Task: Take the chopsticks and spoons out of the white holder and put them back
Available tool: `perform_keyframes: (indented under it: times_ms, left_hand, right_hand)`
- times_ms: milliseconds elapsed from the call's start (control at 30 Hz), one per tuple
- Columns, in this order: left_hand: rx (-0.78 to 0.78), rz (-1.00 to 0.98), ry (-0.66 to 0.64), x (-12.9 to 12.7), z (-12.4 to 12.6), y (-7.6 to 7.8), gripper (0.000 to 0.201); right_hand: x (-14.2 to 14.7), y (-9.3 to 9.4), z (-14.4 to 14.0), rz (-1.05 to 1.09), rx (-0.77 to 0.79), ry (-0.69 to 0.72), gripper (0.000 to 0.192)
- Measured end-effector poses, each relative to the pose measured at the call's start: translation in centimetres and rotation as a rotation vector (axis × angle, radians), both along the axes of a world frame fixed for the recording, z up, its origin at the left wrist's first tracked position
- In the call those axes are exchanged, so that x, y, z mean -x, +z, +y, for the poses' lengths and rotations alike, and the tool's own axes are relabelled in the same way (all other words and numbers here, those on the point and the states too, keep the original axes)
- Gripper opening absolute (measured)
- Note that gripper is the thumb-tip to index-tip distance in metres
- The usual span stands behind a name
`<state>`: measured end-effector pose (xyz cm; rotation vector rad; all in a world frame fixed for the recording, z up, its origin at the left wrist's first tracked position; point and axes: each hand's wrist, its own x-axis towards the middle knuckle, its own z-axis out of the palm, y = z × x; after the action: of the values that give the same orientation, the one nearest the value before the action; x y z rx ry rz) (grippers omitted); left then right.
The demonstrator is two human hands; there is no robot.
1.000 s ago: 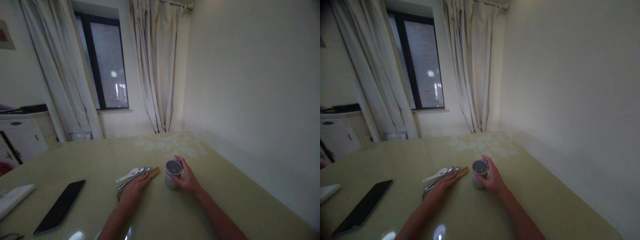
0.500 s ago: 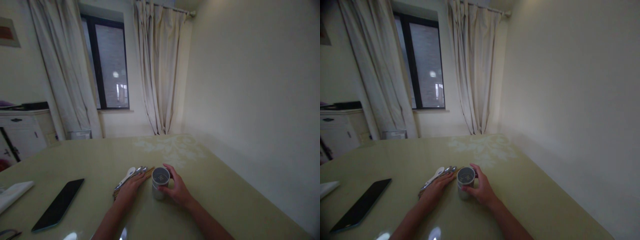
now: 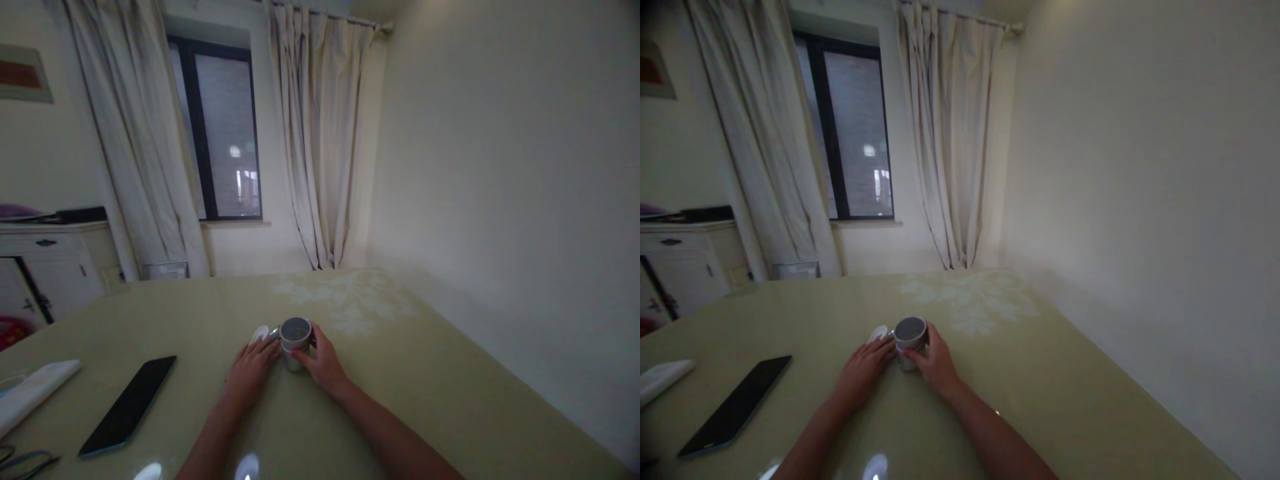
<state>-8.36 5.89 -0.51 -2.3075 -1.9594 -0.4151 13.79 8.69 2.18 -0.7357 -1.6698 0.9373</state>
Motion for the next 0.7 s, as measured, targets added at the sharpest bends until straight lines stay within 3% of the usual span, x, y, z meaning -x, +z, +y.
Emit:
perform_keyframes:
  times_ms: [67, 233, 300, 433, 600, 700]
  left_hand:
    - [-0.006, -0.011, 0.012, 0.5, 0.1, 0.0, 0.048]
    - [-0.028, -0.051, 0.036, 0.7, 0.0, -0.1, 0.047]
    - [-0.043, -0.059, 0.045, 0.7, 0.0, -0.2, 0.049]
    - [-0.054, -0.081, 0.046, 0.9, 0.0, -0.3, 0.051]
    - [-0.026, -0.140, -0.016, 0.8, -0.2, 0.5, 0.052]
    - [0.006, -0.182, -0.039, 0.5, -0.7, 1.3, 0.049]
  right_hand:
    - [0.7, -0.3, 0.3, -0.023, -0.017, -0.026, 0.068]
    - [0.2, -1.9, 0.6, -0.135, 0.065, -0.102, 0.115]
    - [-0.3, -2.5, 0.6, -0.147, 0.119, -0.127, 0.121]
    - [-0.5, -2.4, 0.5, -0.164, 0.134, -0.130, 0.114]
    - [0.1, -1.1, -0.1, -0.224, 0.039, -0.048, 0.074]
    - [-0.3, -0.7, -0.6, -0.219, 0.031, -0.047, 0.066]
